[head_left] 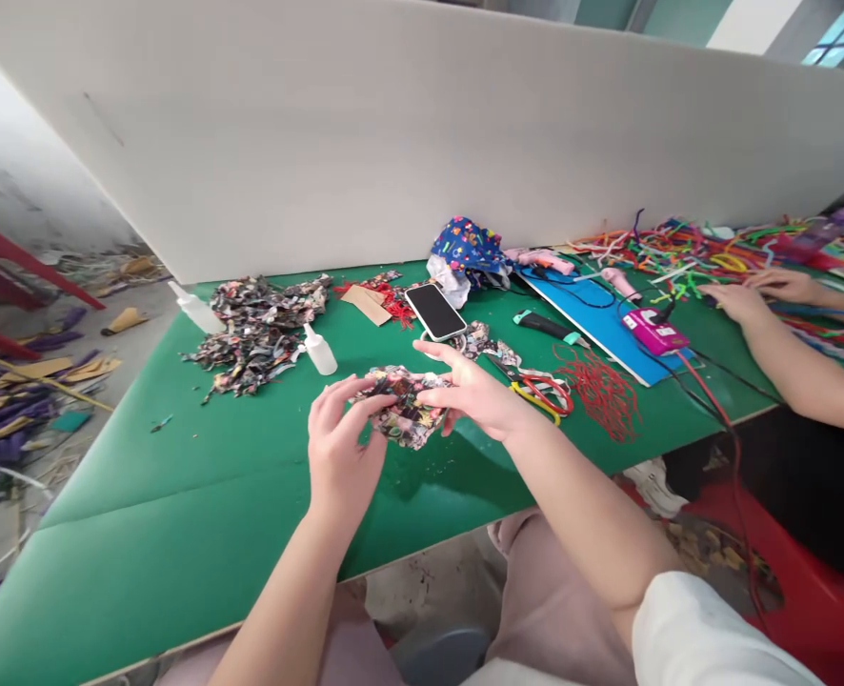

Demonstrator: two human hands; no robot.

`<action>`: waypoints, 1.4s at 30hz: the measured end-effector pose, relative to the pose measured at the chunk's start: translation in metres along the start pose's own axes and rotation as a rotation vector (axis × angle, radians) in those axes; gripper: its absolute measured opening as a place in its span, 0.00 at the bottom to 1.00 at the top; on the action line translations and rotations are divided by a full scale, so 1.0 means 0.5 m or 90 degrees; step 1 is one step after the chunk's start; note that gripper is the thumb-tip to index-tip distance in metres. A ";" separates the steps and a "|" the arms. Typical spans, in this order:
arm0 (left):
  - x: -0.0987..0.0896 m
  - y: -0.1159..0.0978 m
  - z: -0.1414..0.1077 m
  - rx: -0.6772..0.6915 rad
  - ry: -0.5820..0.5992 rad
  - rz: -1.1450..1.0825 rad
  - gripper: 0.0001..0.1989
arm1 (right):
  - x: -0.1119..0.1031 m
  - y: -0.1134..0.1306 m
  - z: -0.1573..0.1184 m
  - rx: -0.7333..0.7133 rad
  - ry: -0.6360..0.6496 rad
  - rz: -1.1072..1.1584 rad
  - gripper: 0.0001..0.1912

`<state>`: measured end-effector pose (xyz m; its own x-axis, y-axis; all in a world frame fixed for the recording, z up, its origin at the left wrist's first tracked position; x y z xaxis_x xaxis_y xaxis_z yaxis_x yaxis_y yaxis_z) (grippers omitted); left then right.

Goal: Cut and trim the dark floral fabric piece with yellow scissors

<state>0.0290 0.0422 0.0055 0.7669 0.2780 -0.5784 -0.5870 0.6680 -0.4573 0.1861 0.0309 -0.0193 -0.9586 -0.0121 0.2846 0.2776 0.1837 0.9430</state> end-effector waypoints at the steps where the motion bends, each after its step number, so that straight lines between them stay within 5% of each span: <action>1: -0.003 0.017 0.000 -0.064 -0.005 -0.034 0.16 | -0.009 0.002 0.002 -0.012 -0.026 0.004 0.37; 4: 0.022 0.078 -0.018 -0.327 0.054 -0.213 0.10 | -0.036 0.008 0.005 -0.041 -0.104 0.012 0.36; 7: 0.114 0.074 -0.073 -0.555 0.341 -0.453 0.19 | -0.041 0.003 0.005 -0.067 -0.140 -0.001 0.36; 9: 0.151 0.043 -0.103 -0.647 0.452 -0.599 0.25 | -0.031 -0.006 0.004 -0.089 -0.144 -0.015 0.37; 12: 0.156 0.043 -0.103 -0.725 0.311 -0.718 0.17 | -0.007 -0.023 -0.002 -0.100 -0.106 -0.054 0.39; 14: 0.143 0.062 -0.097 -0.746 0.199 -0.715 0.13 | 0.002 -0.027 -0.009 -0.091 -0.053 -0.152 0.39; 17: 0.121 0.089 -0.088 -0.755 0.136 -0.677 0.08 | -0.033 -0.010 -0.031 -0.090 -0.029 -0.450 0.30; 20: 0.097 0.112 -0.080 -0.762 0.099 -0.644 0.07 | -0.150 0.030 -0.067 -0.063 -0.223 -0.742 0.22; 22: 0.088 0.120 -0.078 -0.764 0.087 -0.633 0.08 | -0.219 0.031 -0.090 0.017 -0.274 -0.851 0.19; 26: 0.093 0.113 -0.077 -0.752 0.104 -0.626 0.11 | -0.287 0.011 -0.118 0.064 -0.254 -0.872 0.21; 32: 0.113 0.085 -0.069 -0.673 0.142 -0.605 0.13 | -0.287 -0.004 -0.130 0.056 -0.193 -0.839 0.26; 39: 0.111 0.081 -0.070 -0.628 0.172 -0.553 0.18 | -0.329 -0.019 -0.153 0.056 -0.165 -0.547 0.37; 42: 0.108 0.076 -0.067 -0.625 0.177 -0.552 0.18 | -0.338 -0.021 -0.160 0.064 -0.165 -0.446 0.33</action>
<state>0.0396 0.0595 -0.0657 0.9751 -0.2073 0.0792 0.0267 -0.2450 -0.9692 0.3501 -0.0476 -0.0635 -0.8962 0.0706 -0.4380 -0.3981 0.3077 0.8642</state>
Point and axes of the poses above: each hand's wrist, its own z-axis towards the middle knuckle, its own x-axis out of the palm, y = z × x, the point moved 8 cm from there along z, towards the middle knuckle, and after that the axes turned 11 degrees about z, right-handed, at the moved point
